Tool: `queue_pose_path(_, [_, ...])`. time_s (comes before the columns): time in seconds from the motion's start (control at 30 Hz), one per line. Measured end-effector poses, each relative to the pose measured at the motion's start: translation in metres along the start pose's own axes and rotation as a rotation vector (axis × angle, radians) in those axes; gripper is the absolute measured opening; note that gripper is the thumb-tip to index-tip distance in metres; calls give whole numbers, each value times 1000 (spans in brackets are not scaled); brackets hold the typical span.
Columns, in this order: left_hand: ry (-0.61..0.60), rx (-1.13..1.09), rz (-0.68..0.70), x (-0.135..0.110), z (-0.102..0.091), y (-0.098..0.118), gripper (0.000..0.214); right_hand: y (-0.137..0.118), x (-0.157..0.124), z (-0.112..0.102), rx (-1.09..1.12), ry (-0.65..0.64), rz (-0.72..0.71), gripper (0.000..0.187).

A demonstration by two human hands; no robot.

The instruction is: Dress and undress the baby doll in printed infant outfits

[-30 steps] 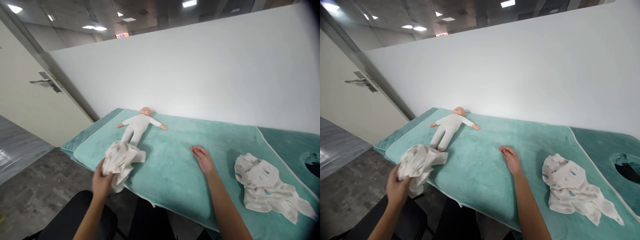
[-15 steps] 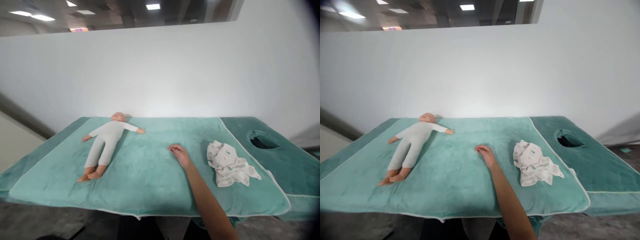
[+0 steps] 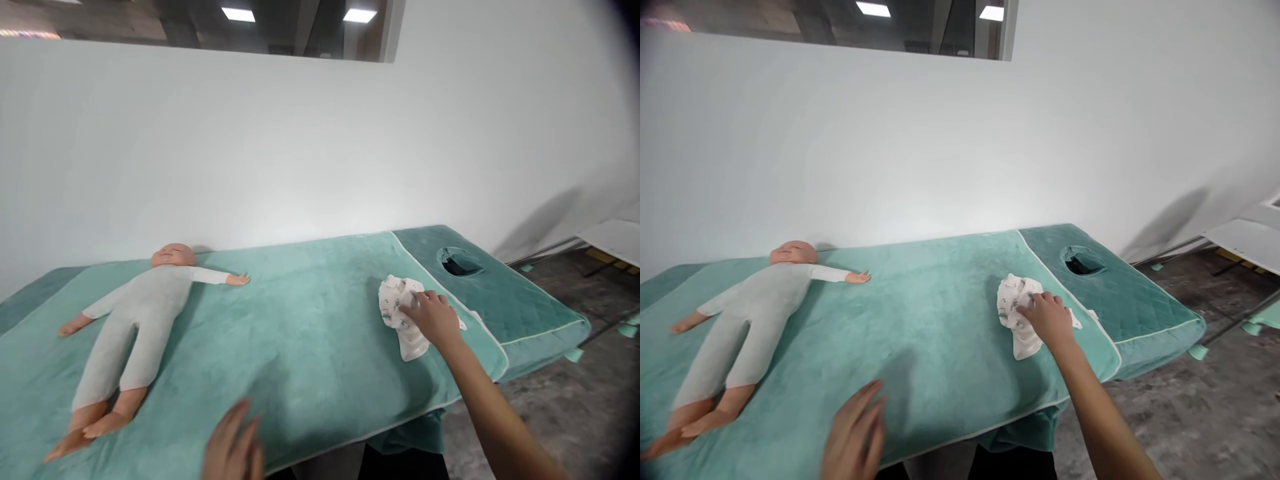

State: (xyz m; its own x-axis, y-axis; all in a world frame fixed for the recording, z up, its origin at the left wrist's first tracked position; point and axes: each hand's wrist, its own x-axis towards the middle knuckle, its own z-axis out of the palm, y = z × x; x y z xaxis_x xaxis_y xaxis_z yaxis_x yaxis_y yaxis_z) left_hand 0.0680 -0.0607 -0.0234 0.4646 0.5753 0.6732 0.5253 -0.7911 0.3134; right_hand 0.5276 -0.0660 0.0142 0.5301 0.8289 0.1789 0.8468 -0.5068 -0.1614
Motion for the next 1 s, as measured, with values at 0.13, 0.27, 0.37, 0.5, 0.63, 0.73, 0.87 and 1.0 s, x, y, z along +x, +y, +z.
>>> queue_pose_path(0.13, [-233, -243, -100, 59, 80, -11, 34, 12, 0, -24, -84, -81, -2, 33])
queue_pose_path(0.27, [-358, -469, -331, 131, 133, -25, 31, 0, -1, -41, -49, 36, 45, 34])
queue_pose_path(0.37, [-322, -725, -561, 162, 158, -34, 20, -12, -3, -37, -47, 4, -202, 32])
queue_pose_path(0.5, [-244, -937, -705, 166, 168, -43, 17, -12, 3, -20, -228, -91, -272, 36])
queue_pose_path(0.63, [-104, -1164, -837, 162, 160, -54, 22, -11, 19, -41, -356, -47, -242, 21])
queue_pose_path(0.73, [33, -1343, -905, 161, 156, -63, 28, -25, 29, -86, -351, 124, -234, 32])
queue_pose_path(0.87, [143, -1514, -958, 160, 154, -73, 32, -68, 32, -152, -168, 375, -248, 43])
queue_pose_path(1.0, [-8, -1744, -915, 158, 150, -72, 40, -122, 30, -197, 260, 457, -270, 43])
